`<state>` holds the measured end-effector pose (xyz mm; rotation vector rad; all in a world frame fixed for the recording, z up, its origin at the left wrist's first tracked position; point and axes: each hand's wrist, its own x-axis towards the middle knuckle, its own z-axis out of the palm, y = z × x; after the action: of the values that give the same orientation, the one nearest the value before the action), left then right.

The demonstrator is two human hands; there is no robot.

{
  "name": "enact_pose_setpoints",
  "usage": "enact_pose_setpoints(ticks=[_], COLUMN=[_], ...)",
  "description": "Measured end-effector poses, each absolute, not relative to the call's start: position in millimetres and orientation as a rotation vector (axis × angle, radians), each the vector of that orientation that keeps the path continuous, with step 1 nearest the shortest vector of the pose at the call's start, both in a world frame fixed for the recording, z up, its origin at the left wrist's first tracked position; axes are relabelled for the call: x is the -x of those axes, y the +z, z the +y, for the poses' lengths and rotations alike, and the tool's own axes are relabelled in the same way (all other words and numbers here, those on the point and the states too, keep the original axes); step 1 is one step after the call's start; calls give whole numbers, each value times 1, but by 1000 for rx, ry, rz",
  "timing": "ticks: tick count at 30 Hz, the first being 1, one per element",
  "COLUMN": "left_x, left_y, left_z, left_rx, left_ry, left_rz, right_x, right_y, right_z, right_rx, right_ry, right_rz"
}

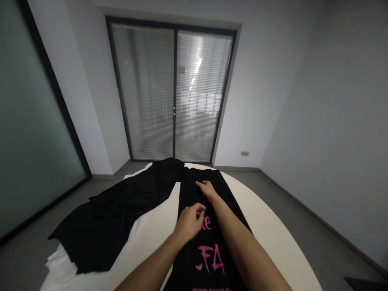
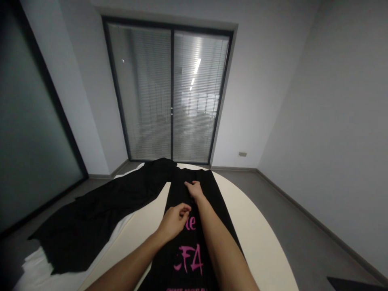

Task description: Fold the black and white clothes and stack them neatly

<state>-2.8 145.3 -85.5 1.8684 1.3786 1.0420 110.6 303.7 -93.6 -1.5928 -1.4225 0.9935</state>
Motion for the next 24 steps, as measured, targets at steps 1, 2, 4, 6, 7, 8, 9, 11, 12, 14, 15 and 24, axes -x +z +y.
enact_pose_setpoints(ticks=[1,2,4,6,7,8,9,11,12,14,15,24], left_x=[2,2,1,1,1,1,1,2,3,4,4,-2], left_y=[-85,-84,-83,-83,-83,-83,-82,-82,-82,-82,-82,-88], left_z=[143,141,139,138,138,138,138,138,138,138,139,140], left_rx=[-1898,-1925,-1951,-1937,-1924,-1912,-1902,-1892,-1887,-1876,-1865,-1820], left_ry=[1027,1020,1012,996,987,978,969,957,954,952,955,996], left_rz=[1377,1374,1357,1327,1305,1281,1256,1207,1186,1152,1131,941], right_x=[-110,-109,-108,-107,-107,-108,-108,-110,-111,-112,-112,-112], right_y=[-94,-94,-95,-95,-96,-96,-97,-98,-99,-99,-99,-98], right_z=[305,306,309,313,315,316,318,322,324,328,331,343], right_rx=[1598,1609,1618,1613,1612,1612,1612,1611,1612,1611,1609,1464], right_ry=[997,993,968,938,928,924,924,925,923,914,911,1031], right_rz=[-1418,-1414,-1408,-1404,-1404,-1406,-1410,-1426,-1435,-1451,-1456,-1425])
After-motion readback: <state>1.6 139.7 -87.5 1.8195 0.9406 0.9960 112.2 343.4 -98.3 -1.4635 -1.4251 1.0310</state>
